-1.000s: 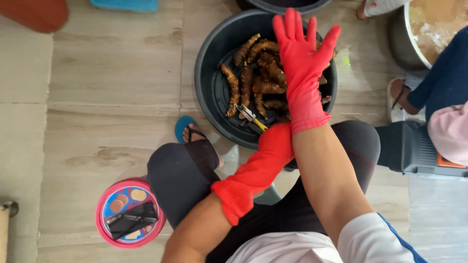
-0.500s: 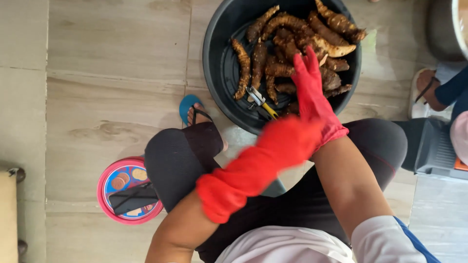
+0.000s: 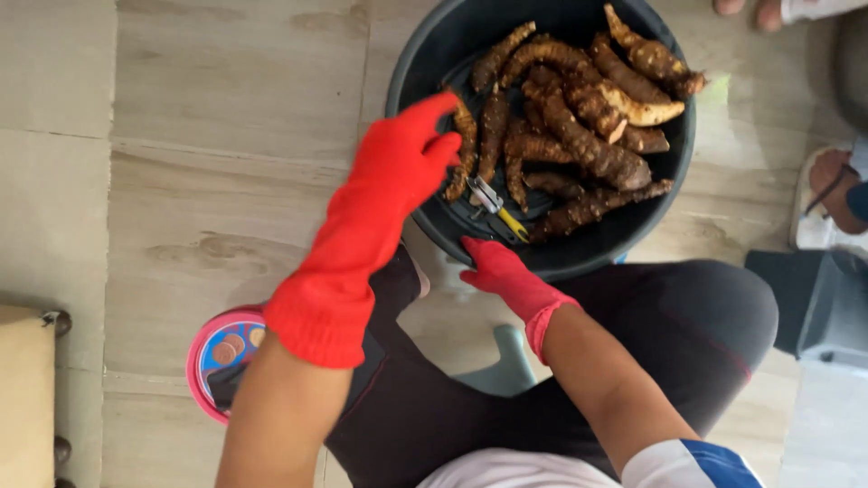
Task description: A person puts on protective rubber gloves and uses a hand peeler to remove the skin from a cassava root vegetable.
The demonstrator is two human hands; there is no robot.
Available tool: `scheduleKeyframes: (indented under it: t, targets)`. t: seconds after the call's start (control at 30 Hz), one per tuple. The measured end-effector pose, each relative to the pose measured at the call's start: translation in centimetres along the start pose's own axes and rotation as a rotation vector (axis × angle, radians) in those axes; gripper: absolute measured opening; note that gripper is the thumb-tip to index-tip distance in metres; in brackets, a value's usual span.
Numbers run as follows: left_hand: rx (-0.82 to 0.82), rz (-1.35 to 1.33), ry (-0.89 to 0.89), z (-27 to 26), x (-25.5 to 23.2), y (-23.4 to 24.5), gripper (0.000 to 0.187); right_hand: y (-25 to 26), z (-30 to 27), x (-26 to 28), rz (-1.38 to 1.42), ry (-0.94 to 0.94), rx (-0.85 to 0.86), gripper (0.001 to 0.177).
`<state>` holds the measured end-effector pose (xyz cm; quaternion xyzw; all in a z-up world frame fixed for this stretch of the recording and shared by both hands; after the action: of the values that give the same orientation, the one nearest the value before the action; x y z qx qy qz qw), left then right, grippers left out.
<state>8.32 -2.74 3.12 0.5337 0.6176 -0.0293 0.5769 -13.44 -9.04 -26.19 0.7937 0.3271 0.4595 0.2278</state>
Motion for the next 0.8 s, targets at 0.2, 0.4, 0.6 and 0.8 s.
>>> scheduleKeyframes:
  t: [0.2, 0.4, 0.6, 0.8]
  targets:
    - [-0.068, 0.044, -0.252, 0.8, 1.8, -1.4, 0.042, 0.7, 1.8, 1.7, -0.316, -0.109, 0.207, 0.102]
    - [0.067, 0.296, -0.108, 0.2, 3.3, -0.6, 0.058, 2.7, 0.2, 3.1, -0.218, -0.139, 0.287, 0.088]
    - [0.073, 0.221, -0.106, -0.7, 1.6, 0.0, 0.061, 4.2, -1.5, 7.5, -0.408, -0.152, 0.400, 0.084]
    - [0.132, 0.197, -0.082, -1.2, 0.8, 0.3, 0.060, 5.5, -3.0, 10.5, 0.092, -0.594, 0.330, 0.086]
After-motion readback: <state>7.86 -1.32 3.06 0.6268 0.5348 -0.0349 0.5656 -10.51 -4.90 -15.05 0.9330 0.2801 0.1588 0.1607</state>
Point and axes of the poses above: each hand's wrist, its own z-axis towards the middle knuckle, its own y-axis out of the back of the hand, x = y × z, the point moved 5 cm from there along z, towards the middle knuckle, and after that the axes turned 1 degree about x, right-handed, at the moved point
